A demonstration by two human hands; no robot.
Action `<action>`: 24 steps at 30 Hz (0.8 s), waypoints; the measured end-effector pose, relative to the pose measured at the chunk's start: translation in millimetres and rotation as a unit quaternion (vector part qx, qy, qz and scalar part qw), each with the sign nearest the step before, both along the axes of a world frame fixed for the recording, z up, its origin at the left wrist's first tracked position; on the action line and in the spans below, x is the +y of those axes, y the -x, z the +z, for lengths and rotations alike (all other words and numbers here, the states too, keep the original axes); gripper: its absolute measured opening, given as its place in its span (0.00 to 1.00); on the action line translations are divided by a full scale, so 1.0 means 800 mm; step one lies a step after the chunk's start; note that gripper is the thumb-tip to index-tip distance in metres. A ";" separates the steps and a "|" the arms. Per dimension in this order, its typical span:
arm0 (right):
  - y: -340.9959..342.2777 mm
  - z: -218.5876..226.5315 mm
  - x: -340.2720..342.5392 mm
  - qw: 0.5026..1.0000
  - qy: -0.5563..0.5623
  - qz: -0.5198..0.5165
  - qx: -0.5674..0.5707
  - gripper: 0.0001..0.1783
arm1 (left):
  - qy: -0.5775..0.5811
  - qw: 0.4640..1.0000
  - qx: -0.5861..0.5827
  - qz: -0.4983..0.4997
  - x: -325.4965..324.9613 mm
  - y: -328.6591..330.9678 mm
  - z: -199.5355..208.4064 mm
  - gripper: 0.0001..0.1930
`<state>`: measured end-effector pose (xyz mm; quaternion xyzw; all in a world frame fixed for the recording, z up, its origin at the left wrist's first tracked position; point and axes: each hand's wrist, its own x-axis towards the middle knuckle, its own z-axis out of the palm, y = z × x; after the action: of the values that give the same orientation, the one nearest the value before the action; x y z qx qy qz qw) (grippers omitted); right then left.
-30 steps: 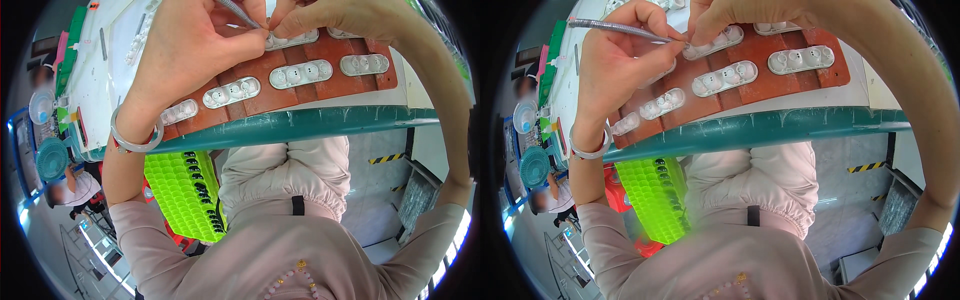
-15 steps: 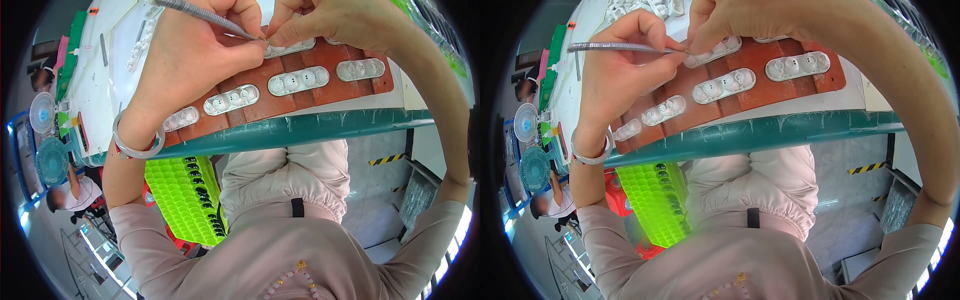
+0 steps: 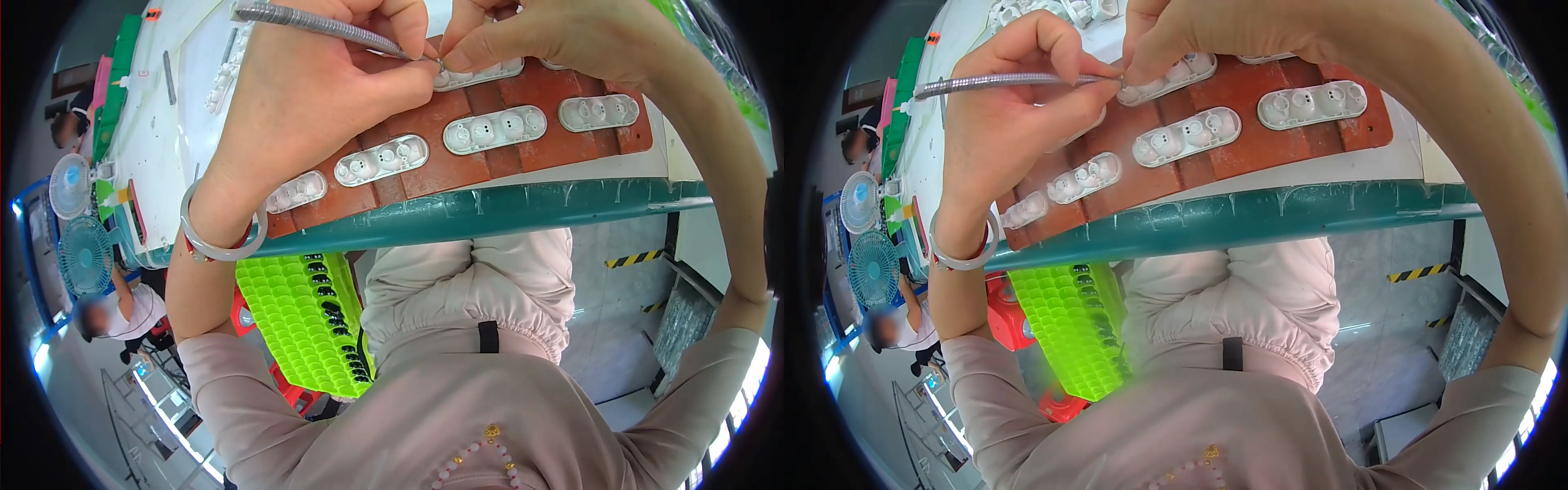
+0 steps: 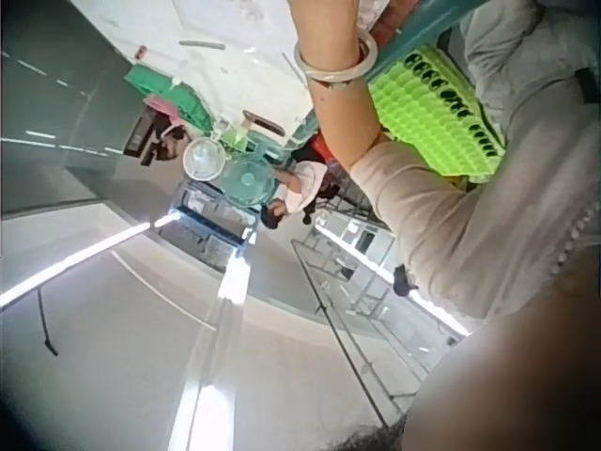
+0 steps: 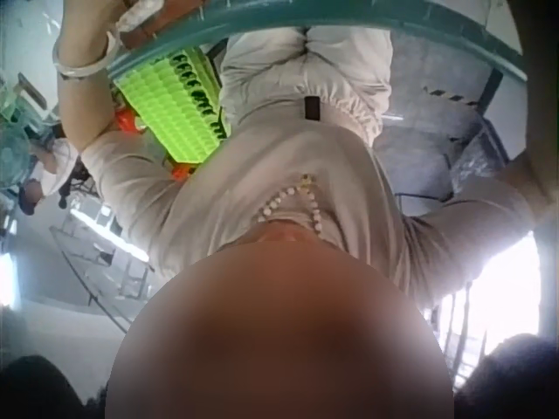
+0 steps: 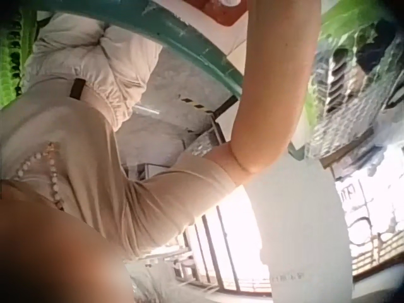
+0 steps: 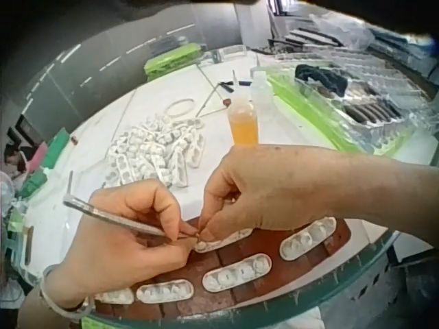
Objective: The person is assembling small white electronic or plastic components into a red tray using a pick tool.
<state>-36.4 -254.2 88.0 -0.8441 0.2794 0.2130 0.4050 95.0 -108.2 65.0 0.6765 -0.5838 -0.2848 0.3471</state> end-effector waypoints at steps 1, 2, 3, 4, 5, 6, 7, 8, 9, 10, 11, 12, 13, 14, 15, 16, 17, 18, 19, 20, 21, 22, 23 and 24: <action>-0.002 -0.005 -0.001 1.000 0.001 0.001 0.000 0.16 | -0.008 1.000 0.007 -0.005 0.000 -0.001 0.002 0.11; -0.004 -0.009 -0.002 1.000 0.005 0.000 -0.002 0.15 | -0.015 1.000 0.014 -0.010 0.001 -0.003 0.003 0.11; -0.004 -0.010 -0.003 1.000 0.010 -0.001 -0.004 0.15 | -0.014 1.000 0.013 -0.010 0.001 -0.004 0.003 0.11; -0.004 -0.005 -0.001 1.000 0.011 -0.001 -0.005 0.15 | -0.015 1.000 0.015 -0.009 0.003 -0.007 0.002 0.11; -0.004 0.003 0.004 1.000 0.004 0.002 -0.011 0.15 | -0.016 1.000 0.016 -0.008 0.004 -0.008 0.001 0.10; -0.004 0.008 0.006 1.000 -0.003 0.005 -0.018 0.15 | -0.016 1.000 0.015 -0.008 0.004 -0.008 0.001 0.10; -0.004 -0.010 -0.003 1.000 0.000 0.000 -0.018 0.15 | -0.013 1.000 0.009 -0.007 0.001 -0.004 0.001 0.10; -0.006 -0.043 -0.016 1.000 0.003 0.002 -0.024 0.14 | -0.011 1.000 0.000 -0.006 0.000 0.002 0.005 0.10; -0.005 -0.064 -0.026 1.000 0.006 -0.001 -0.025 0.14 | -0.009 1.000 0.003 -0.013 -0.005 0.005 0.001 0.10; -0.008 -0.041 -0.013 0.999 0.003 0.007 -0.032 0.14 | -0.021 0.999 -0.042 0.006 0.000 0.005 0.004 0.10; -0.009 -0.003 0.006 0.999 -0.008 0.014 -0.042 0.14 | -0.032 0.996 -0.084 0.023 0.004 0.003 0.003 0.09; -0.004 0.019 0.014 0.999 -0.014 0.011 -0.047 0.14 | -0.030 0.996 -0.083 0.020 0.003 0.002 -0.003 0.09; 0.000 0.016 0.009 0.999 -0.011 0.009 -0.052 0.14 | -0.016 0.997 -0.068 0.022 0.004 0.001 -0.007 0.08; 0.004 0.008 0.002 0.996 -0.025 0.029 -0.076 0.14 | -0.003 0.998 -0.052 0.024 0.003 -0.001 -0.008 0.07; 0.006 0.005 -0.003 0.993 -0.039 0.049 -0.101 0.14 | 0.000 0.998 -0.057 0.023 0.002 -0.004 -0.004 0.07; 0.007 0.011 0.000 0.993 -0.039 0.051 -0.102 0.14 | -0.019 0.999 -0.024 0.015 0.003 -0.007 0.001 0.07; 0.009 0.021 0.004 0.995 -0.040 0.034 -0.082 0.14 | -0.038 0.999 0.008 0.007 0.005 -0.010 0.005 0.07; 0.010 0.028 0.007 0.997 -0.041 0.018 -0.062 0.14 | -0.038 0.999 0.008 0.009 0.005 -0.014 0.008 0.07; 0.008 0.026 0.010 0.997 -0.042 0.021 -0.062 0.14 | -0.022 0.999 0.014 0.026 0.005 -0.020 0.010 0.08; 0.005 0.022 0.012 0.998 -0.030 0.012 -0.062 0.13 | -0.006 0.999 0.020 0.044 0.006 -0.025 0.013 0.10; 0.003 0.020 0.015 0.998 -0.017 0.002 -0.061 0.13 | -0.006 0.999 0.021 0.048 0.009 -0.030 0.016 0.10; 0.000 0.021 0.016 0.998 -0.016 0.005 -0.062 0.13 | -0.008 0.998 0.024 0.056 0.012 -0.036 0.019 0.11; -0.002 0.022 0.017 0.997 -0.001 0.027 -0.066 0.13 | -0.009 0.998 0.028 0.063 0.015 -0.042 0.022 0.13; -0.004 0.023 0.017 0.996 0.013 0.049 -0.070 0.13 | -0.024 0.997 0.030 0.072 0.021 -0.048 0.022 0.14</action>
<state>-33.3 -240.6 106.5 -0.8748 0.2114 0.1696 0.4016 133.7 -91.4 82.6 0.7164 -0.5158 -0.2931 0.3672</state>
